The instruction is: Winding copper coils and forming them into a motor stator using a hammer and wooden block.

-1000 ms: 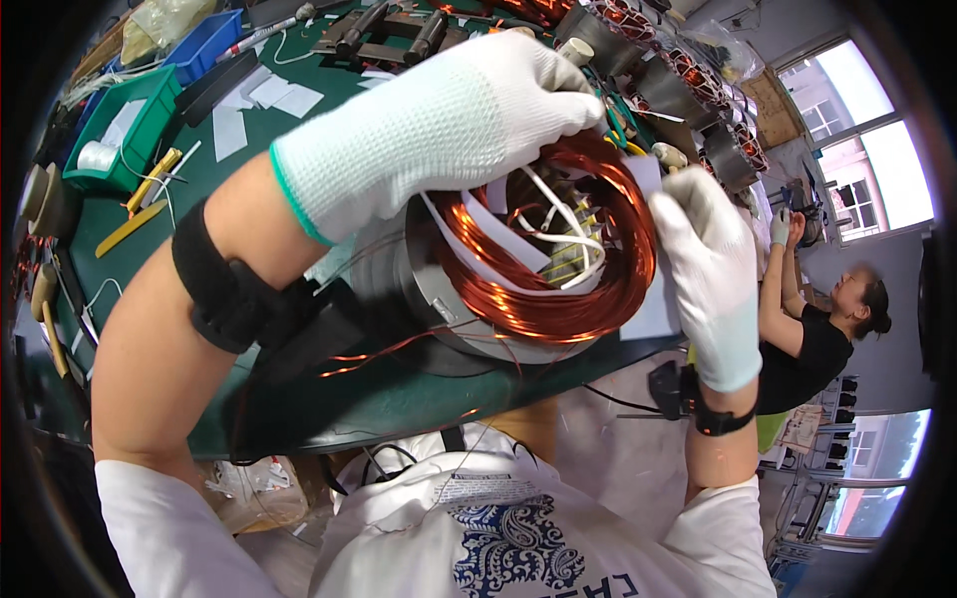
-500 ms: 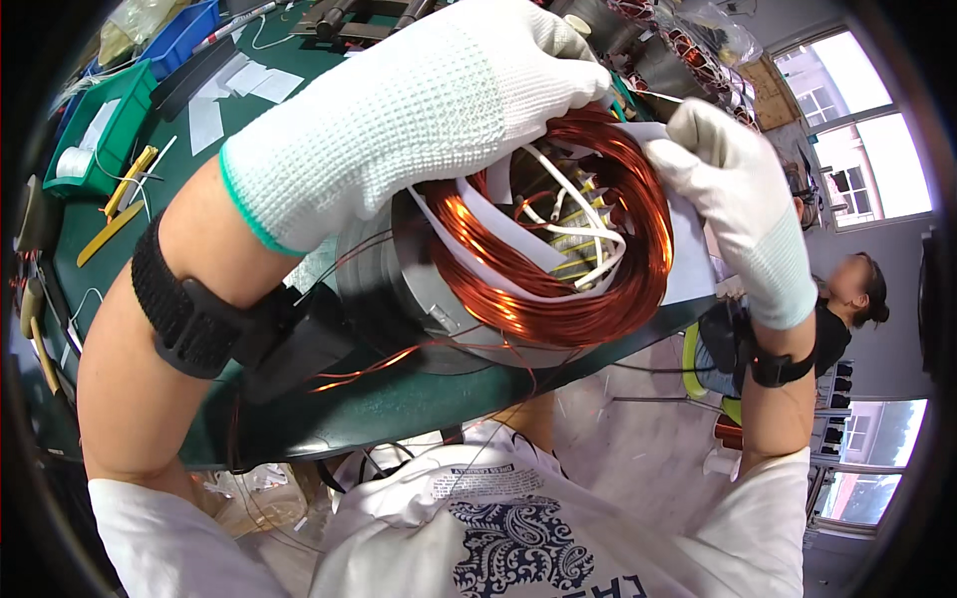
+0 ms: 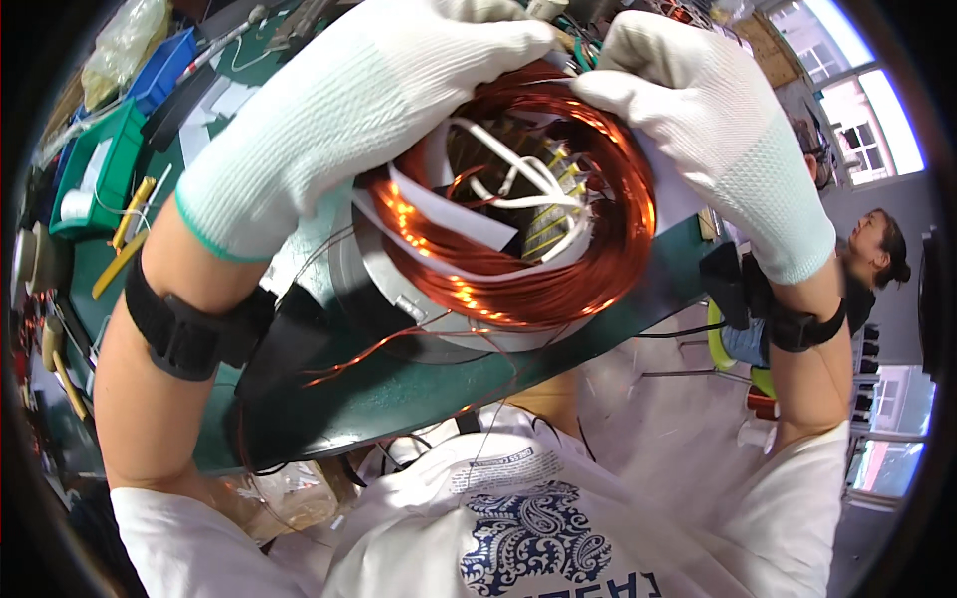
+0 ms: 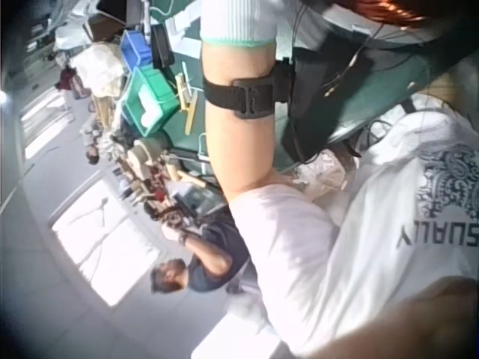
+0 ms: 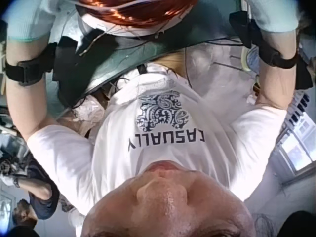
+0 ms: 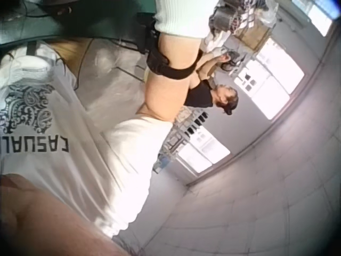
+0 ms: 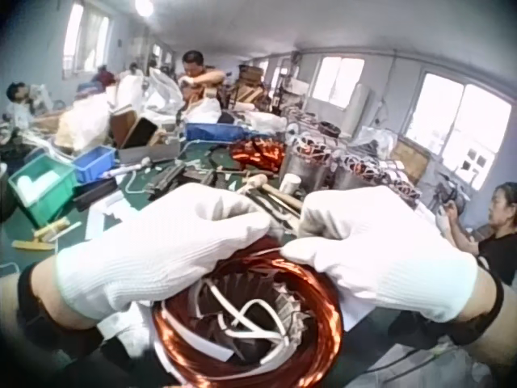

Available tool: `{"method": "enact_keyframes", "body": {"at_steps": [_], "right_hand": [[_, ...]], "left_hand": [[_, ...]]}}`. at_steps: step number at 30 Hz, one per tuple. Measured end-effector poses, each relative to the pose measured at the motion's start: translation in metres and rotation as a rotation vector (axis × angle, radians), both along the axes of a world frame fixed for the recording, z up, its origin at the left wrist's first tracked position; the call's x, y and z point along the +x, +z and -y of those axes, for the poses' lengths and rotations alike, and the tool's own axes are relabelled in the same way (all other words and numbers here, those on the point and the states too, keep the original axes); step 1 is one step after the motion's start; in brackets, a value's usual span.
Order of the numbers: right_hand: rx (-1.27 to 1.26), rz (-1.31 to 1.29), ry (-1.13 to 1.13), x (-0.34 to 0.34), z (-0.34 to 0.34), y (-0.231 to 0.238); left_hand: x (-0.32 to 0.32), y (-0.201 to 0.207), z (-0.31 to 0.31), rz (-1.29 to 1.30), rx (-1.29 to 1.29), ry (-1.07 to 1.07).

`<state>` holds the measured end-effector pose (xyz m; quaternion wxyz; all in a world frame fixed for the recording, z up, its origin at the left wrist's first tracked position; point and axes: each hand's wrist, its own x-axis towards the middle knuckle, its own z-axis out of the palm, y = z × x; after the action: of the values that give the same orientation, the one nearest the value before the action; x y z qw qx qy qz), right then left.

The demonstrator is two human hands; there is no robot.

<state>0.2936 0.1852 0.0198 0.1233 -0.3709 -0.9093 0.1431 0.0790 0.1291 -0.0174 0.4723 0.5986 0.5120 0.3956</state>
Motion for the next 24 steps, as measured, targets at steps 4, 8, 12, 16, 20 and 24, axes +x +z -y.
{"method": "enact_keyframes", "body": {"at_steps": [4, 8, 12, 16, 20, 24], "right_hand": [[-0.133, -0.171, -0.092, 0.009, 0.0, -0.016], [0.105, -0.159, 0.039, 0.011, -0.001, -0.017], [0.02, 0.061, 0.013, 0.003, 0.023, 0.013], [0.037, -0.001, 0.049, 0.008, 0.015, 0.003], [0.243, -0.057, 0.356, 0.012, -0.008, -0.007], [0.408, -0.123, 0.573, 0.004, -0.037, -0.027]], "left_hand": [[-0.004, -0.026, -0.015, 0.227, -0.019, 0.039], [0.005, -0.025, -0.016, 0.229, 0.002, 0.013], [0.002, -0.025, -0.005, 0.101, 0.085, 0.063], [0.008, -0.022, -0.005, 0.141, 0.062, 0.1], [0.006, -0.024, -0.012, 0.116, 0.046, 0.111], [0.002, -0.019, -0.007, 0.133, 0.039, 0.127]]}}
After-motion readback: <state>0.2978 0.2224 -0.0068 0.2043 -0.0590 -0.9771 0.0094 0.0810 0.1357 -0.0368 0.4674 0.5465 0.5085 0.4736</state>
